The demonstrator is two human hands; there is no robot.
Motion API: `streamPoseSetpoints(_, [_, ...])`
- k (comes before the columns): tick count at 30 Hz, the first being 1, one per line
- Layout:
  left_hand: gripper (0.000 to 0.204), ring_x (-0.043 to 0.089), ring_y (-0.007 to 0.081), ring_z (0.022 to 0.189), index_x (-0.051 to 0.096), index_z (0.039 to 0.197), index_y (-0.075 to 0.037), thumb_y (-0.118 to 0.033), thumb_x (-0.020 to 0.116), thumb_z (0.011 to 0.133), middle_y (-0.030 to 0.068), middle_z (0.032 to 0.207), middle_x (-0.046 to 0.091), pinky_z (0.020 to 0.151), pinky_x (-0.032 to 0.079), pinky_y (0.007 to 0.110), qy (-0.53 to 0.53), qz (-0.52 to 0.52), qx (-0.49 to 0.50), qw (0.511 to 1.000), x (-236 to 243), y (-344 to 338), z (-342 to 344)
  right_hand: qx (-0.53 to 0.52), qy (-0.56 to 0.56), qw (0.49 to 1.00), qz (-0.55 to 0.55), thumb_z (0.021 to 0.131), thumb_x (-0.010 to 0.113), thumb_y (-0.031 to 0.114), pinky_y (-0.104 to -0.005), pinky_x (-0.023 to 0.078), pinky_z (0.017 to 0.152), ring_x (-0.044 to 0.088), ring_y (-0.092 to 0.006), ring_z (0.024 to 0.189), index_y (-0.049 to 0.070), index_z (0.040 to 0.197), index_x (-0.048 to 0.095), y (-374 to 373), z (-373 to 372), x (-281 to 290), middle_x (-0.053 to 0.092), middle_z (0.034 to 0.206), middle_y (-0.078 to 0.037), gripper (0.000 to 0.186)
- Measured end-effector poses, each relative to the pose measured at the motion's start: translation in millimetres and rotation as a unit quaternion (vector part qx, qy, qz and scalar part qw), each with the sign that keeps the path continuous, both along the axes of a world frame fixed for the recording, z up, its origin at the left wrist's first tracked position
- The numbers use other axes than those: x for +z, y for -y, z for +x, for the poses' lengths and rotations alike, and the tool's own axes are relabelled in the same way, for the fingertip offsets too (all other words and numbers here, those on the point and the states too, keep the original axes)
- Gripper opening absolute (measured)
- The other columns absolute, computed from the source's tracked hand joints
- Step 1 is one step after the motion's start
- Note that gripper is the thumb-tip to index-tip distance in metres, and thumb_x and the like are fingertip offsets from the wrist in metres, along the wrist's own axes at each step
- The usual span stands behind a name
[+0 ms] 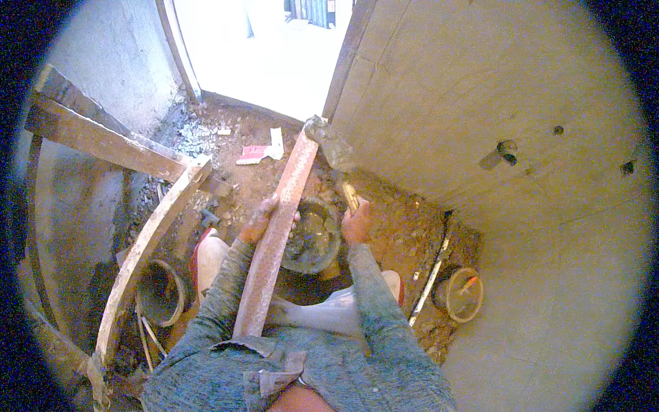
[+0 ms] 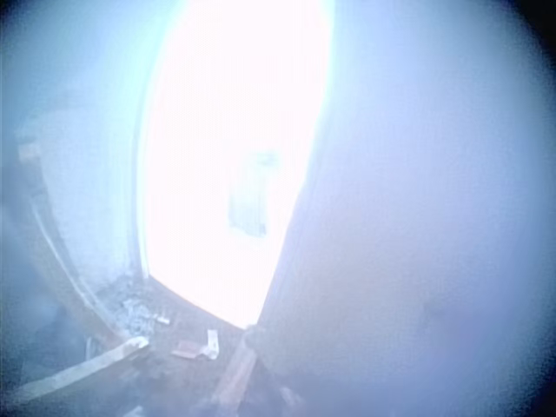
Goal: The person applies mortar to a wooden beam and the edge of a wall using a trowel and a putty knife, then uses a hammer to tap the beam.
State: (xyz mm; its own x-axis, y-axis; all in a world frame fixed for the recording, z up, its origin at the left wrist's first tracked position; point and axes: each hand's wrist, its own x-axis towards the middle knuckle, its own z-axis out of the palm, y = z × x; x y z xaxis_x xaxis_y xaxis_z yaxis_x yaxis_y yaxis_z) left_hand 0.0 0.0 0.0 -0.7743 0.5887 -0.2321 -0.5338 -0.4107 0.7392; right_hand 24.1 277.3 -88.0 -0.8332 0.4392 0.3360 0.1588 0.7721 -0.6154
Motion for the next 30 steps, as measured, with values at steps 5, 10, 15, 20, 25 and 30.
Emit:
streamPoseSetpoints(5, [0.055,0.067,0.0197,0.072,0.056,0.12,0.0,-0.05,0.038,0.103,0.0159,0.094,0.07,0.06,0.059,0.033,0.022,0.038,0.021,0.999,6.2,10.8,-11.2,-0.013,0.009,1.0,-0.013,0.081,0.073,0.011,-0.0448,0.051,0.09,0.064,-0.0377,0.103,0.002,0.124,0.051,8.4,13.3,31.2,0.063,0.114,-0.022,0.049])
streamPoseSetpoints(10, [0.061,0.066,0.0184,0.07,0.057,0.121,0.0,-0.053,0.034,0.102,0.0153,0.098,0.071,0.058,0.058,0.031,0.014,0.008,0.039,0.999,12.9,8.0,-4.8,0.089,-0.076,0.987,-0.107,0.08,0.072,0.009,-0.0384,0.053,0.075,0.065,-0.0241,0.084,0.004,0.121,0.053,0.1,34.5,70.3,0.065,0.097,-0.01,0.046])
streamPoseSetpoints(15, [0.061,0.066,0.0189,0.069,0.055,0.127,0.001,-0.052,0.035,0.102,0.0146,0.1,0.071,0.056,0.058,0.031,0.04,0.022,0.039,0.998,17.4,2.6,-4.2,0.228,0.094,0.763,-0.598,0.088,0.062,0.014,-0.0202,0.044,0.049,0.053,-0.0083,0.058,0.007,0.121,0.055,8.1,29.6,141.9,0.06,0.083,-0.006,0.034])
streamPoseSetpoints(20, [0.056,0.068,0.0208,0.069,0.054,0.128,-0.001,-0.049,0.039,0.102,0.0152,0.101,0.07,0.056,0.058,0.033,-0.007,0.015,0.038,0.999,17.3,-2.2,-8.2,0.256,0.097,0.645,-0.714,0.095,0.057,0.025,-0.0203,0.041,0.041,0.048,-0.0084,0.05,-0.002,0.124,0.053,12.4,12.1,137.4,0.059,0.079,-0.005,0.04])
streamPoseSetpoints(25, [0.044,0.067,0.0191,0.07,0.053,0.126,-0.004,-0.039,0.036,0.105,0.0138,0.098,0.07,0.059,0.058,0.032,0.041,0.035,0.021,0.998,13.7,-3.9,-8.1,0.278,0.128,0.634,-0.711,0.099,0.053,0.032,-0.0181,0.04,0.04,0.048,-0.0078,0.049,-0.004,0.126,0.052,4.8,5.1,122.2,0.058,0.077,-0.005,0.045])
streamPoseSetpoints(30, [0.043,0.068,0.0193,0.071,0.053,0.126,-0.004,-0.037,0.036,0.106,0.0134,0.098,0.07,0.061,0.059,0.032,0.035,0.044,0.02,0.998,6.7,-4.9,-9.4,0.27,0.16,0.648,-0.694,0.102,0.05,0.034,-0.0173,0.037,0.039,0.045,-0.007,0.047,-0.004,0.123,0.054,0.1,-0.4,114.1,0.057,0.074,-0.004,0.044])
